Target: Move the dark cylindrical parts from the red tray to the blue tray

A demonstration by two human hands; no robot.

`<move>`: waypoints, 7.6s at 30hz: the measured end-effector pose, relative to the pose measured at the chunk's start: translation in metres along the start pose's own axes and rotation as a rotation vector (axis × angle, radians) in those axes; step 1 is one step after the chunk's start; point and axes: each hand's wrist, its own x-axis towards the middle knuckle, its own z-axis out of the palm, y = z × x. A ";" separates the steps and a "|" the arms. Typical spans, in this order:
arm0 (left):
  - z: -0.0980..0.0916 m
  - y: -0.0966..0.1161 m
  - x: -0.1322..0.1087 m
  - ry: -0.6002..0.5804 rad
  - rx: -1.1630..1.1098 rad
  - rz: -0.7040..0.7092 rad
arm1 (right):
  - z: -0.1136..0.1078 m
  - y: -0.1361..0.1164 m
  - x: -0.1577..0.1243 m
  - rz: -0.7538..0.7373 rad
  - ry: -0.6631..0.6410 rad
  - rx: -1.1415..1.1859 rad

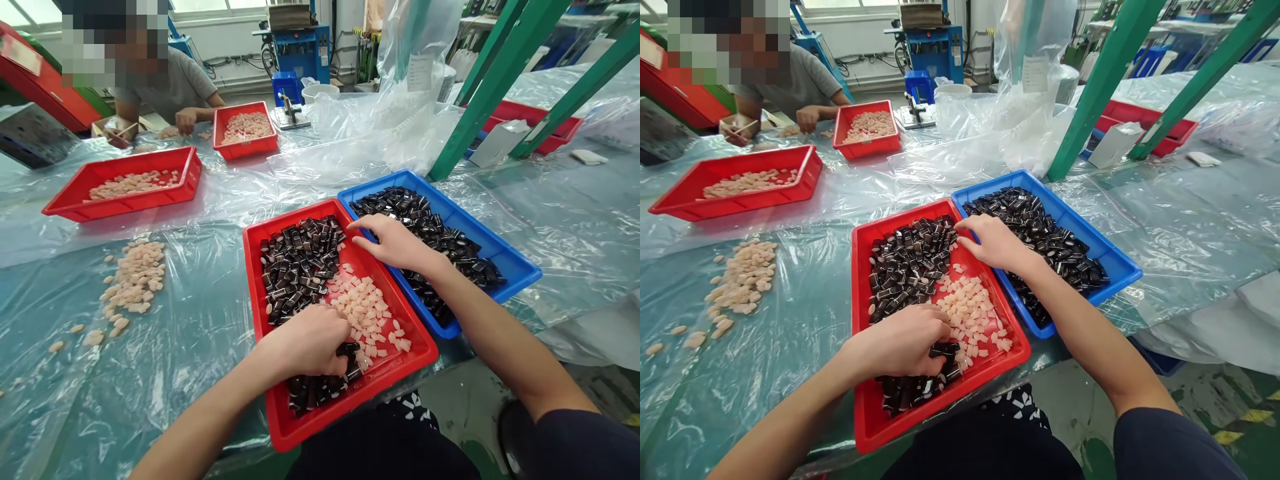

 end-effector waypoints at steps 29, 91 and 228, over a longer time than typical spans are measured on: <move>-0.053 -0.040 -0.064 0.408 -0.270 -0.388 | 0.036 -0.069 0.012 -0.476 -0.171 -0.015; -0.040 -0.051 -0.027 1.073 -0.992 -0.397 | 0.024 -0.048 0.014 -0.155 -0.076 0.618; -0.020 -0.044 -0.003 1.130 -0.898 -0.424 | 0.044 -0.059 0.013 0.151 -0.170 1.181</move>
